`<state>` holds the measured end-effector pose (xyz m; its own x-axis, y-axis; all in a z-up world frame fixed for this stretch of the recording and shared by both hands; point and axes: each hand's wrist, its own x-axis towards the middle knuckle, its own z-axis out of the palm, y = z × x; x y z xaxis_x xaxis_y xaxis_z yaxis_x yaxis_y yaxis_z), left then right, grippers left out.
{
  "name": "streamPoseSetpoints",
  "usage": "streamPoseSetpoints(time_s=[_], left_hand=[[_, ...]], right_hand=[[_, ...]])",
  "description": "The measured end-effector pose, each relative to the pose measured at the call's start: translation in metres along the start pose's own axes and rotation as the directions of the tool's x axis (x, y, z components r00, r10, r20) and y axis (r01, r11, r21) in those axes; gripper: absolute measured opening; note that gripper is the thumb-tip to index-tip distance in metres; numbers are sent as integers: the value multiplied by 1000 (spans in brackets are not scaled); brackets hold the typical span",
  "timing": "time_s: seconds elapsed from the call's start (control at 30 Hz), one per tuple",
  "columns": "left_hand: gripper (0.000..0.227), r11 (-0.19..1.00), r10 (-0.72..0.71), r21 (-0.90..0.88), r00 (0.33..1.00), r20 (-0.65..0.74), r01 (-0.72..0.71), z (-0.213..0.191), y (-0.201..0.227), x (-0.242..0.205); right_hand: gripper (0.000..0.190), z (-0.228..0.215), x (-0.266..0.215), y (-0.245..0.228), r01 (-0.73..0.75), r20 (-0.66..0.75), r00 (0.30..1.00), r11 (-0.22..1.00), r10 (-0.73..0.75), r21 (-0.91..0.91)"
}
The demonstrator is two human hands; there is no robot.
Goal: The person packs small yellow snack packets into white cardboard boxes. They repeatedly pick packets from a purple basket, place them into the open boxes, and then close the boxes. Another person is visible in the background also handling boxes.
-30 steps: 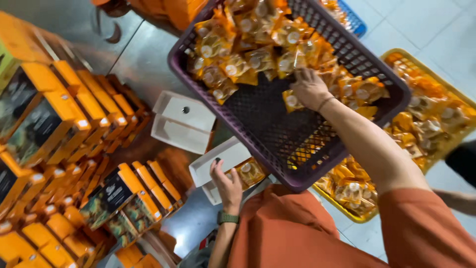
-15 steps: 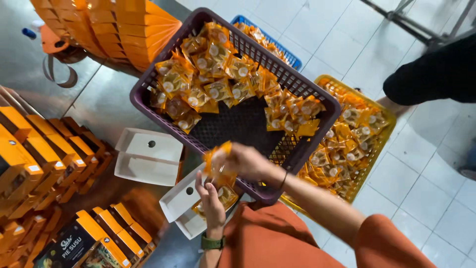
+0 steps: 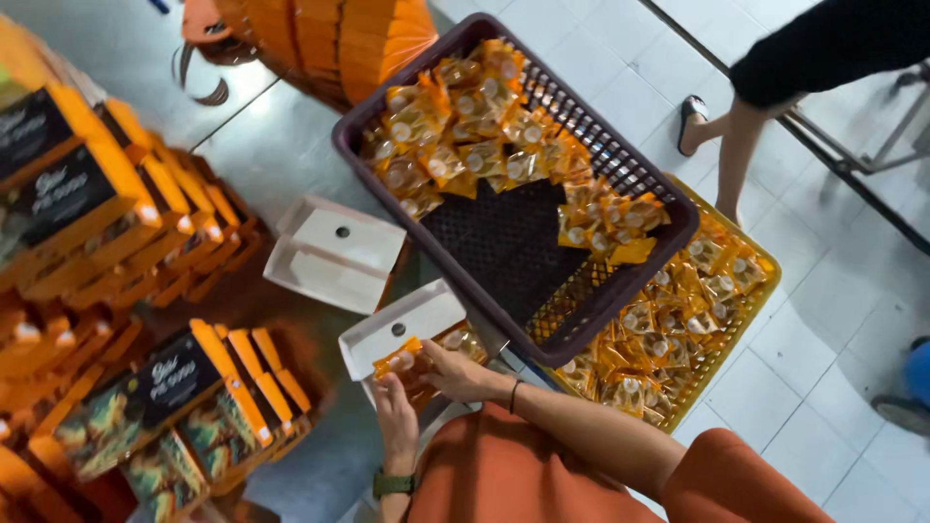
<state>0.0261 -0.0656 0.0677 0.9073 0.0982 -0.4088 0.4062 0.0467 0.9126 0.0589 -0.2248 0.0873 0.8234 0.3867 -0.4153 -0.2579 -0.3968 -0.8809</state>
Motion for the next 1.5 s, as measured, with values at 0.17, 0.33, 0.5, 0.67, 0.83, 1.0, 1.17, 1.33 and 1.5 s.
streamPoseSetpoints(time_s=[0.17,0.33,0.5,0.67,0.83,1.0,1.17,1.33,1.5], left_hand=[[49,973,-39,223,995,-95,59,-40,-58,-2],[65,975,-33,217,995,-92,52,-62,-46,-13],[48,831,131,554,953,-274,45,-91,-82,-6],[49,743,-33,664,995,-93,86,-101,-86,0],[48,785,-32,615,996,-80,75,-98,-90,3],[42,827,33,562,998,-50,1,-95,-89,5],[56,808,-254,536,965,-58,245,-93,-103,19],[58,768,-214,593,970,-116,241,-85,-91,16],[45,727,-114,650,972,-204,222,-80,-93,21]], right_hand=[[27,44,6,-22,-69,61,997,965,55,251],[13,74,36,33,-102,-232,954,931,192,352],[11,86,38,67,79,-363,931,993,-43,86],[30,110,55,54,-458,-359,860,861,364,-224],[50,112,69,41,-440,-432,825,894,366,-83],[43,118,70,47,-360,-547,766,930,339,72],[17,127,74,37,-41,-814,581,998,-11,-43],[27,127,71,40,-243,-352,934,835,63,-494],[65,111,60,34,-91,-121,987,252,-106,-964]])
